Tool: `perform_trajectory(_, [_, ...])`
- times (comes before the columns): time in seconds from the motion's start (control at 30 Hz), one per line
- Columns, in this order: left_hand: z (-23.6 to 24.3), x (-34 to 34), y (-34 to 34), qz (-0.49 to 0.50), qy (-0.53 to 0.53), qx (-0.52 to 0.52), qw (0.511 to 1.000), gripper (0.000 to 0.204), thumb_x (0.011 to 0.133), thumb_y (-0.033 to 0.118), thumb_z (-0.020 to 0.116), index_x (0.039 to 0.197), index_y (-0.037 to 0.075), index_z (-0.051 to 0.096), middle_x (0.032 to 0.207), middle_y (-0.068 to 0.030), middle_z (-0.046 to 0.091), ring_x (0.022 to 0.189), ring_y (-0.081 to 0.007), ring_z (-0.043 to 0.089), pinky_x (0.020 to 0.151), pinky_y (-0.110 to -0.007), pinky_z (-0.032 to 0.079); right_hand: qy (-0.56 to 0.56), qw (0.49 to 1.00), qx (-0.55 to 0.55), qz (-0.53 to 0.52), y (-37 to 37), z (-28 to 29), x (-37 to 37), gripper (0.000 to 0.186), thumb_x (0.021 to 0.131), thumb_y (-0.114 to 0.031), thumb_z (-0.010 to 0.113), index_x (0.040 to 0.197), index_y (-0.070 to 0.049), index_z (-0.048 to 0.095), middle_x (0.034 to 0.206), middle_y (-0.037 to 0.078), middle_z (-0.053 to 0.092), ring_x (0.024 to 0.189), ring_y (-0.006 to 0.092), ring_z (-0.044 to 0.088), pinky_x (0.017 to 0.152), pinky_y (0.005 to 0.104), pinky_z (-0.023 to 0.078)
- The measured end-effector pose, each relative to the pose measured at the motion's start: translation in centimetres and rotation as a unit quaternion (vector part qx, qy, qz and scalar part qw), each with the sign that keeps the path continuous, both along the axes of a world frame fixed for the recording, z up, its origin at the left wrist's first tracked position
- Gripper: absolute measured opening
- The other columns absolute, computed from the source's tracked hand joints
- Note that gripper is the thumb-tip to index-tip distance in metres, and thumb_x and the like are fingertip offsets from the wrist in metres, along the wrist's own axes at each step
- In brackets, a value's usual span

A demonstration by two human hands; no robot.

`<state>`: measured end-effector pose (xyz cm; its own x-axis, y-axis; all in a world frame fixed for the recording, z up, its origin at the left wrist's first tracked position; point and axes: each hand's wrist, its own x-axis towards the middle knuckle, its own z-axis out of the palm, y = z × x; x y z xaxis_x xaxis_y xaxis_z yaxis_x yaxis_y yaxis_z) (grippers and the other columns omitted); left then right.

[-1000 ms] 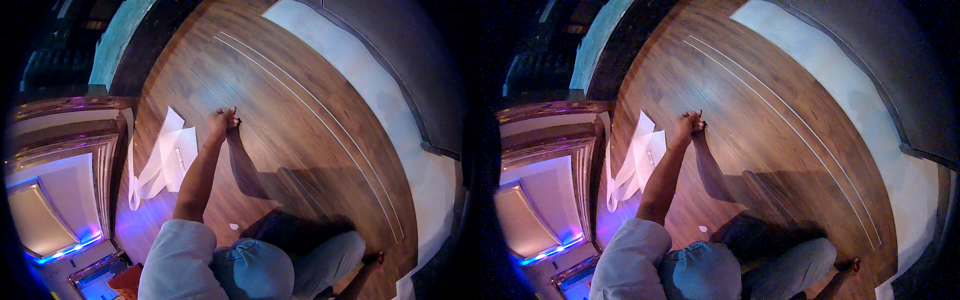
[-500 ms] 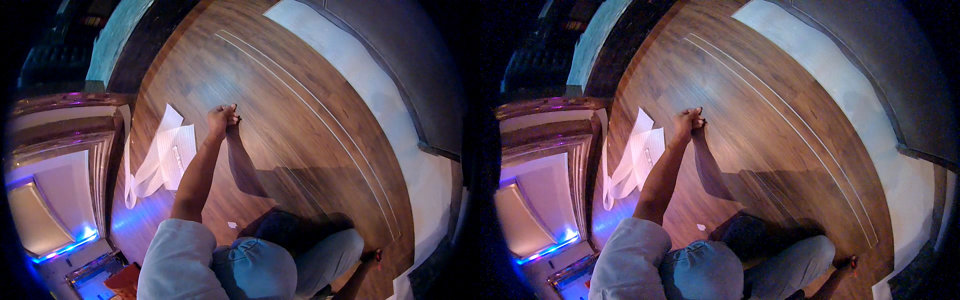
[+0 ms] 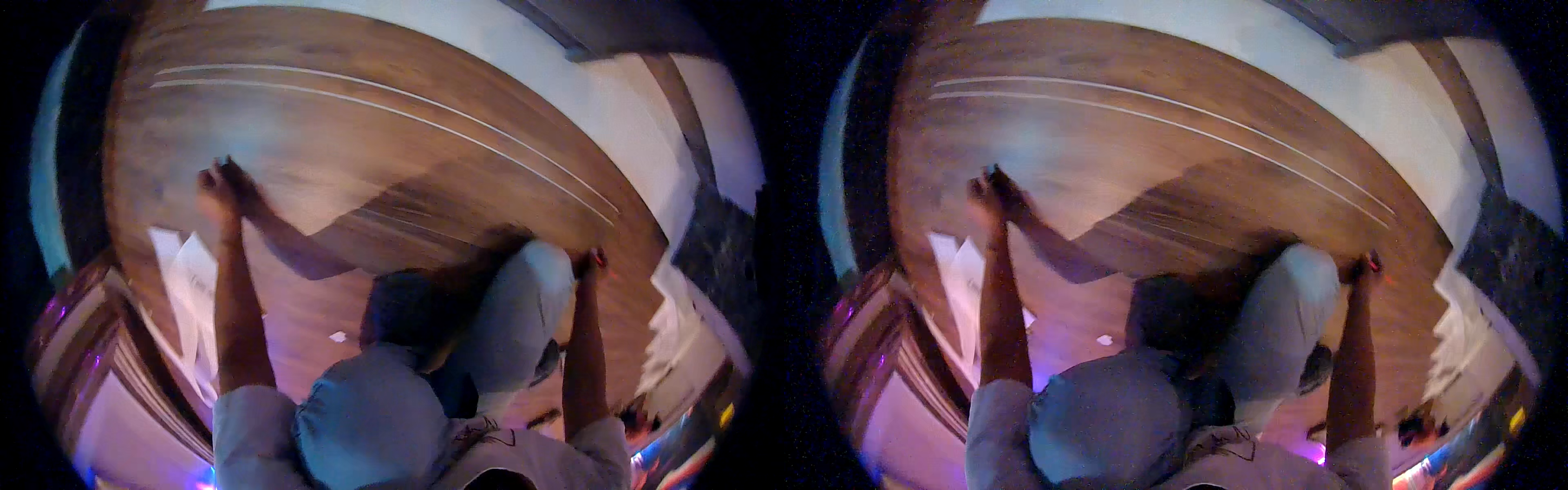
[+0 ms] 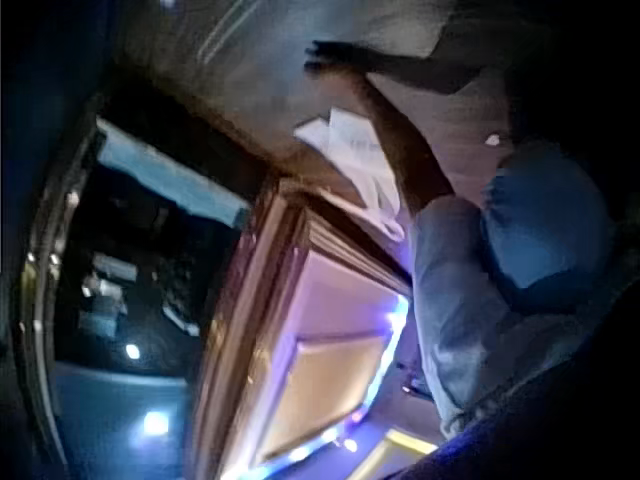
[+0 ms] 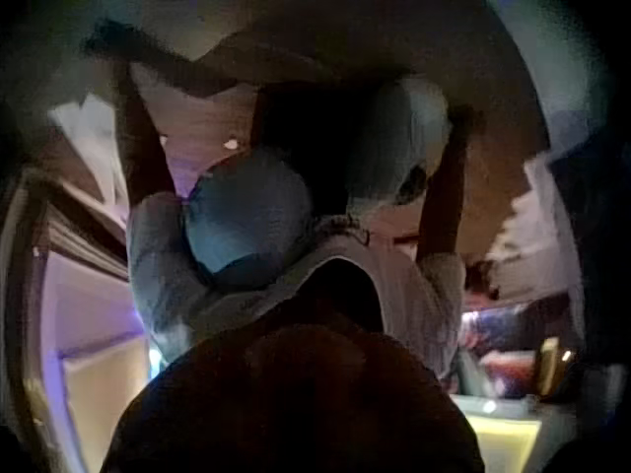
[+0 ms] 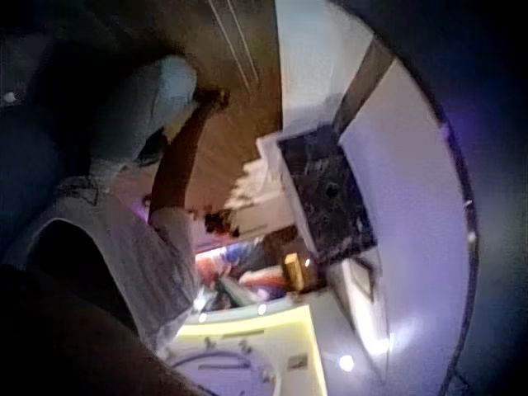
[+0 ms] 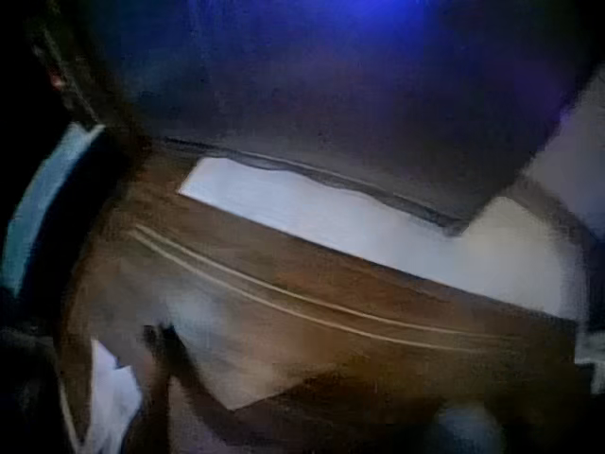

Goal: The person marks a floor plank with a ruler and pencil, then carries the plank to a small table saw to cut a section out of it.

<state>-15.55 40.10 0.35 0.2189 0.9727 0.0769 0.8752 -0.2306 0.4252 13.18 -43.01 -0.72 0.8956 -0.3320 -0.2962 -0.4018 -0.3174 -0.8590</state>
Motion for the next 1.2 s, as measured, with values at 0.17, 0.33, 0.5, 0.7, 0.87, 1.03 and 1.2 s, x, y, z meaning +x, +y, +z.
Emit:
perform_trajectory(0.17, [3.9,10.4,-0.9,-0.263,0.000,0.236,0.935,0.041,0.093,0.038,0.058,0.104,-0.001,0.061,0.105,-0.0208,0.063,0.093,-0.0369,0.061,0.081,-0.043,0.049,-0.032,0.998,-0.007,-0.050,1.7,0.7,-0.7,0.018,0.083,-0.019,0.074,0.092,-0.009,0.061,0.084,0.000,0.058,0.073,0.0098,0.055,0.063,0.0248,0.044])
perform_trajectory(0.33, [-0.8,16.2,0.7,-0.196,0.047,0.227,0.953,0.042,0.095,0.034,0.052,0.117,-0.001,0.058,0.124,-0.0229,0.054,0.114,-0.0416,0.051,0.095,-0.046,0.042,0.050,0.998,-0.040,-0.021,0.2,1.5,-1.0,0.036,0.081,-0.021,0.077,0.108,-0.004,0.059,0.096,0.005,0.062,0.083,0.0160,0.058,0.074,0.0308,0.049])
perform_trajectory(0.5, [-0.9,18.0,-0.6,-0.215,0.138,0.273,0.928,0.044,0.095,0.030,0.047,0.123,-0.004,0.052,0.128,-0.0266,0.051,0.119,-0.0421,0.047,0.100,-0.047,0.038,-0.028,0.944,-0.307,0.116,0.9,3.5,0.2,0.037,0.088,-0.028,0.070,0.111,-0.001,0.059,0.093,0.008,0.062,0.079,0.0155,0.057,0.073,0.0308,0.048])
perform_trajectory(0.7, [-1.3,17.6,0.0,-0.179,0.085,0.219,0.955,0.047,0.096,0.029,0.044,0.123,-0.009,0.050,0.129,-0.0282,0.050,0.120,-0.0417,0.046,0.101,-0.047,0.037,0.034,0.967,0.012,0.251,28.3,14.1,5.1,0.043,0.100,-0.036,0.048,0.125,-0.002,0.053,0.085,0.005,0.059,0.076,0.0122,0.054,0.067,0.0253,0.044])
perform_trajectory(0.87, [-2.0,16.6,0.8,-0.197,0.088,0.264,0.940,0.046,0.095,0.027,0.044,0.123,-0.009,0.050,0.129,-0.0276,0.051,0.120,-0.0402,0.047,0.102,-0.047,0.036,0.094,0.909,0.043,0.403,38.4,12.7,6.4,0.029,0.100,-0.025,0.048,0.111,-0.001,0.059,0.079,0.005,0.061,0.070,0.0112,0.055,0.064,0.0251,0.046])
perform_trajectory(1.03, [-0.4,18.0,-0.9,-0.198,0.097,0.218,0.951,0.044,0.094,0.025,0.045,0.122,-0.008,0.050,0.126,-0.0264,0.053,0.120,-0.0394,0.047,0.100,-0.047,0.037,0.158,0.856,0.055,0.490,39.0,12.4,7.9,0.020,0.098,-0.018,0.049,0.106,-0.001,0.057,0.080,0.006,0.063,0.071,0.0111,0.057,0.064,0.0269,0.048])
perform_trajectory(1.2, [-0.7,17.0,0.6,-0.178,0.092,0.207,0.958,0.042,0.093,0.024,0.047,0.121,-0.007,0.052,0.125,-0.0268,0.053,0.119,-0.0397,0.048,0.100,-0.046,0.038,0.143,0.812,0.031,0.566,40.0,11.8,9.6,0.021,0.099,-0.019,0.049,0.105,-0.001,0.058,0.081,0.006,0.063,0.072,0.0102,0.058,0.065,0.0268,0.049])
